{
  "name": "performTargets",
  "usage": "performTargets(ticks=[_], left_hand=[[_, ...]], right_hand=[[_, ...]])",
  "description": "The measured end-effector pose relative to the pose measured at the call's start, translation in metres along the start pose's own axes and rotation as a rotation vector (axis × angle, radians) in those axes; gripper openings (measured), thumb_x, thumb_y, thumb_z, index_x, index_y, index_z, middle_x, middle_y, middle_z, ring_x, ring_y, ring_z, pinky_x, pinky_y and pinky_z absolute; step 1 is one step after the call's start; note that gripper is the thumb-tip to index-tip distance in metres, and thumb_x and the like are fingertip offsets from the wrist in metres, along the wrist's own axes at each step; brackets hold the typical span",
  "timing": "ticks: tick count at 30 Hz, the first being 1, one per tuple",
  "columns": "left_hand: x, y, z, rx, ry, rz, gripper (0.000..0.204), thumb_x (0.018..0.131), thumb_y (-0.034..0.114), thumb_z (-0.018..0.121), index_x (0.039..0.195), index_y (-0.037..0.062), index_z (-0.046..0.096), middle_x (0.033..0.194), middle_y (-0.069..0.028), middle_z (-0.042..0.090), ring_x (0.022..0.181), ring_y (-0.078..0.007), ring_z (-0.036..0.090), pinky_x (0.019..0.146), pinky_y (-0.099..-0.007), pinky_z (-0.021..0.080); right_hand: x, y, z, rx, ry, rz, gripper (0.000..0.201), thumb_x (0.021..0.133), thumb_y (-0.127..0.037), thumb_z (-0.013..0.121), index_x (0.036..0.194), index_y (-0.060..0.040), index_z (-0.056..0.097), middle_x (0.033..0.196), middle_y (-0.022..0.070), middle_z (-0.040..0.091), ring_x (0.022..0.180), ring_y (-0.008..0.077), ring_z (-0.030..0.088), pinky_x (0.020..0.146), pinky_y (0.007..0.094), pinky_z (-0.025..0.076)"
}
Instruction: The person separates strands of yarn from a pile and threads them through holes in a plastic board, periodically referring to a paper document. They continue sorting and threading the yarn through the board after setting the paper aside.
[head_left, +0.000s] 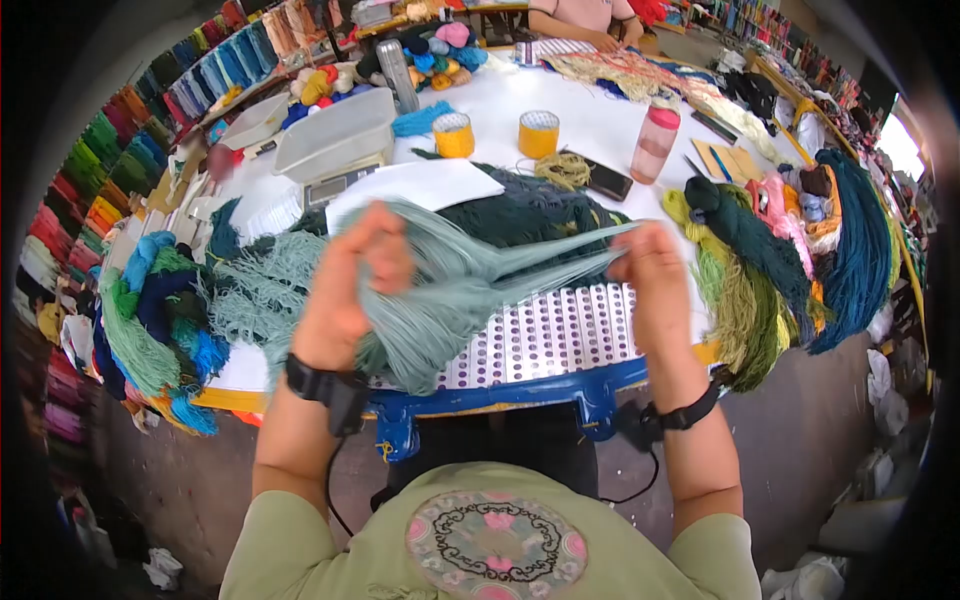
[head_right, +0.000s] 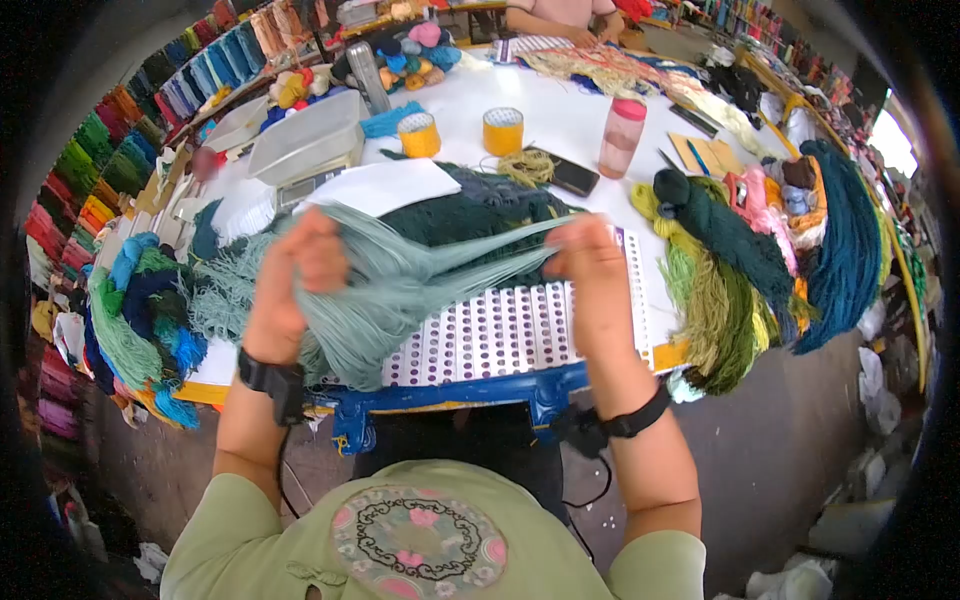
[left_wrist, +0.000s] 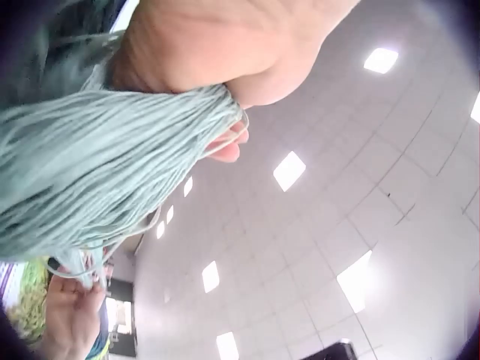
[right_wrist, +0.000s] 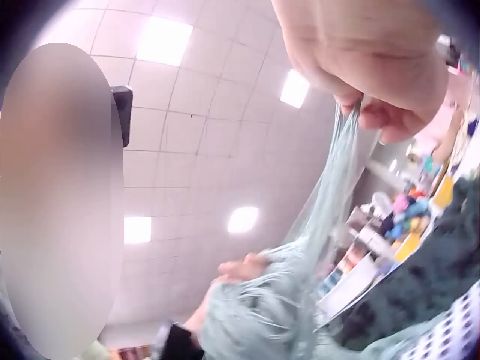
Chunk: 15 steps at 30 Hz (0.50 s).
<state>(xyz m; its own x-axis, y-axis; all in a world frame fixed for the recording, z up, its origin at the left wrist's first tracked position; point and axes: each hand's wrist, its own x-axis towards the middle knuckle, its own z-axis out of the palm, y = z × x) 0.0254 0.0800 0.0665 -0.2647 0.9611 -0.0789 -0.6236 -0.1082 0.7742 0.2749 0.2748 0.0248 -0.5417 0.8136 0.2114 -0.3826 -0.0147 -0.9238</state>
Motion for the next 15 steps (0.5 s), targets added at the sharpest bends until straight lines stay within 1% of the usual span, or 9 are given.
performTargets(ticks=[3,5,6,8,9,12,13,14,15], left_hand=[[-0.019,0.031,-0.052,-0.479,0.075,0.015,0.026,0.101,0.028,0.045,0.092,0.0037,0.052,0.059,0.0048,0.039,0.052,-0.0067,0.04,0.045,-0.0198,0.035],[-0.032,0.048,-0.106,-0.441,0.199,0.053,0.026,0.101,0.026,0.046,0.09,0.0037,0.052,0.059,0.0057,0.039,0.051,-0.0065,0.039,0.045,-0.0199,0.034],[-0.039,0.057,-0.13,-0.405,0.259,0.081,0.025,0.1,0.026,0.046,0.089,0.0039,0.052,0.059,0.0059,0.038,0.051,-0.0063,0.038,0.044,-0.0201,0.034],[-0.054,0.081,-0.17,-0.303,0.37,0.118,0.023,0.1,0.023,0.045,0.085,0.0064,0.051,0.058,0.0064,0.037,0.05,-0.0056,0.037,0.044,-0.0201,0.033],[-0.061,0.095,-0.191,-0.281,0.408,0.167,0.021,0.1,0.02,0.046,0.081,0.0097,0.049,0.058,0.0069,0.037,0.049,-0.0051,0.036,0.044,-0.02,0.031],[-0.098,0.151,-0.271,0.099,0.68,0.495,0.02,0.094,0.004,0.044,0.076,0.0123,0.047,0.058,0.0062,0.037,0.049,-0.007,0.037,0.047,-0.0225,0.034],[-0.119,0.164,-0.293,0.572,0.894,0.621,0.018,0.093,0.004,0.045,0.076,0.0118,0.048,0.06,0.005,0.04,0.054,-0.0081,0.042,0.053,-0.0233,0.038],[-0.14,0.174,-0.293,0.567,0.869,0.719,0.018,0.097,0.015,0.048,0.08,0.0088,0.05,0.064,0.0042,0.044,0.058,-0.0078,0.044,0.057,-0.0227,0.038],[-0.161,0.209,-0.342,-0.108,0.643,0.692,0.017,0.097,0.017,0.047,0.088,0.0057,0.056,0.063,0.0038,0.044,0.059,-0.0067,0.046,0.057,-0.0229,0.039]], right_hand=[[-0.005,-0.015,-0.051,0.421,0.25,0.158,0.01,0.098,-0.019,0.049,0.096,-0.0107,0.052,0.083,-0.0003,0.057,0.067,0.0093,0.052,0.083,0.0337,0.052],[-0.01,-0.001,-0.115,0.593,0.07,0.104,0.011,0.1,-0.02,0.045,0.1,-0.0087,0.049,0.073,-0.0017,0.047,0.066,0.0101,0.05,0.085,0.0356,0.053],[-0.014,-0.008,-0.133,0.638,0.12,0.118,0.014,0.101,-0.02,0.043,0.099,-0.0071,0.048,0.068,-0.0034,0.037,0.063,0.0097,0.046,0.08,0.0323,0.053],[-0.017,-0.027,-0.157,0.62,0.23,0.139,0.011,0.1,-0.017,0.046,0.097,-0.0071,0.048,0.068,-0.0036,0.033,0.057,0.0067,0.032,0.053,0.0195,0.032],[-0.016,-0.031,-0.189,0.551,0.147,0.139,0.01,0.1,-0.017,0.045,0.097,-0.0074,0.048,0.068,-0.0037,0.032,0.056,0.006,0.03,0.048,0.0194,0.029],[0.002,-0.059,-0.321,-0.104,0.525,-0.072,0.012,0.095,-0.023,0.051,0.088,-0.0138,0.049,0.066,-0.0051,0.04,0.049,0.0054,0.032,0.041,0.0224,0.024],[0.009,-0.078,-0.404,-0.114,0.598,-0.112,0.008,0.092,-0.018,0.05,0.086,-0.0137,0.049,0.066,-0.0042,0.043,0.048,0.0064,0.034,0.04,0.0231,0.025],[0.01,-0.084,-0.414,-0.117,0.6,-0.109,0.008,0.092,-0.018,0.05,0.086,-0.0137,0.049,0.066,-0.0042,0.043,0.048,0.0064,0.034,0.04,0.0231,0.025],[0.013,-0.095,-0.417,-0.185,0.652,-0.169,0.005,0.091,-0.015,0.049,0.09,-0.013,0.052,0.068,-0.0032,0.047,0.05,0.0067,0.037,0.042,0.0231,0.027]])
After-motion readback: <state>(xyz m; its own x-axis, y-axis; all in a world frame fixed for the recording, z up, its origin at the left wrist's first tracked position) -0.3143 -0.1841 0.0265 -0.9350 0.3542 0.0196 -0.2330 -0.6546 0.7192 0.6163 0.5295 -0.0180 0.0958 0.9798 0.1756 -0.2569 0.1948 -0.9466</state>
